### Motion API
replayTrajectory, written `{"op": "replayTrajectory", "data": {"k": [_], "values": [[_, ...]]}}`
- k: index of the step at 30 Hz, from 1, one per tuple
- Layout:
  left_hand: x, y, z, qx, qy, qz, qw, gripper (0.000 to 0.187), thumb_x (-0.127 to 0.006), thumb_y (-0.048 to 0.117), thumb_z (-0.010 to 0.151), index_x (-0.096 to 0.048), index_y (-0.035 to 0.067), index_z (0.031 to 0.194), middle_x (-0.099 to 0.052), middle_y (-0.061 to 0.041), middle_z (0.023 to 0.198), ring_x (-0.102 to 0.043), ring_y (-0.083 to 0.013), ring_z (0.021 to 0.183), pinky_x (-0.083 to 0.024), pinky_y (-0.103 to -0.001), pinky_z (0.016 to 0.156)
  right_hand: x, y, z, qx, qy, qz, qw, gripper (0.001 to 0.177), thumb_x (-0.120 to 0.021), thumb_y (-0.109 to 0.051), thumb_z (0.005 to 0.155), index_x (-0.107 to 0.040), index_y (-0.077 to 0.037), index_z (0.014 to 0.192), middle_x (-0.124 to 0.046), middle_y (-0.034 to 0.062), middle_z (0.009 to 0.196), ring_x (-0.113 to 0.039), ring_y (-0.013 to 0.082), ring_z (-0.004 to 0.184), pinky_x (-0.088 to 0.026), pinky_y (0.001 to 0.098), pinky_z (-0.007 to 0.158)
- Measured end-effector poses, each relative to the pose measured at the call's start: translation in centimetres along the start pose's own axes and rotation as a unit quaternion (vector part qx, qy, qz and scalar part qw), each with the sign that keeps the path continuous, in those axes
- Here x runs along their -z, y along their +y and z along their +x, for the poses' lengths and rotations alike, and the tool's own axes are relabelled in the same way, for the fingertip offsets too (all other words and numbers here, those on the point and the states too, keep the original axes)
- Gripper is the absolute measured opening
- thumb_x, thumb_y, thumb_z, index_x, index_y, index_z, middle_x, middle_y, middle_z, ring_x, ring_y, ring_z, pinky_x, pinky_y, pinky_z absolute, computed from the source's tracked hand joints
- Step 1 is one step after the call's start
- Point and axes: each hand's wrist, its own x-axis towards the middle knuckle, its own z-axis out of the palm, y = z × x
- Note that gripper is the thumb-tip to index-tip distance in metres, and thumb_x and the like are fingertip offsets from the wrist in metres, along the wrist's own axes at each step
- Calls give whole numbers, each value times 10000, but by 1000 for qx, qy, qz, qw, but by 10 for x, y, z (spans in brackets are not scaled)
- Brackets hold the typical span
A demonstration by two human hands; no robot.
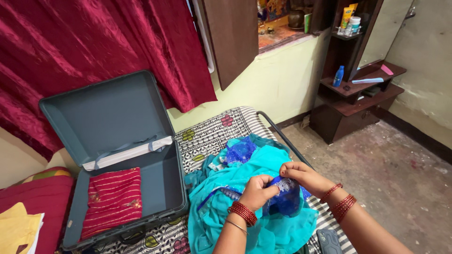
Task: The person folds a turquoise garment with decorative trim on a bed next to an open suitcase. The person smooths the fabric, aligns the edges, and folds the garment into a compact shape.
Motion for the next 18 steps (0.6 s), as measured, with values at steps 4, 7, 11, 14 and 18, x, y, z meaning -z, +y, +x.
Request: {"op": "replayTrajectory", "data": {"k": [4,7,11,14,18], "values": [[2,-1,1,3,-9,0,1000,163,-712,76,839,-739,-14,971,-716,10,865,-612,-45,744,-509,-234,661,3,8,5,16,-8,10,1000,212,-631,-216,969,-679,-27,887,-619,-33,847,-524,54,824,-431,235,747],[2,-3,2,-3,-6,6,1000,168,-713,74,835,-738,-16,974,-714,11,872,-606,-46,750,-510,-237,667,3,11,6,13,-7,18,1000,213,-630,-210,972,-681,-24,881,-611,-33,826,-515,57,794,-425,238,717],[2,-6,3,-2,-3,-2,1000,175,-711,72,827,-738,-19,974,-722,7,877,-616,-49,758,-520,-241,679,2,12,7,12,-4,33,999,201,-624,-202,958,-673,-31,865,-626,-38,823,-537,50,798,-441,230,729],[2,-7,2,-2,0,3,1000,180,-714,75,823,-743,-20,974,-726,4,874,-621,-50,756,-525,-241,682,1,13,6,3,2,36,999,201,-626,-202,962,-673,-33,863,-612,-42,811,-517,51,776,-421,233,701],[2,-8,2,3,6,-1,1000,177,-721,83,826,-745,-20,968,-730,3,868,-626,-53,752,-528,-242,684,2,16,7,-4,9,39,999,203,-632,-201,971,-673,-33,864,-585,-43,792,-482,57,743,-390,241,661]]}}
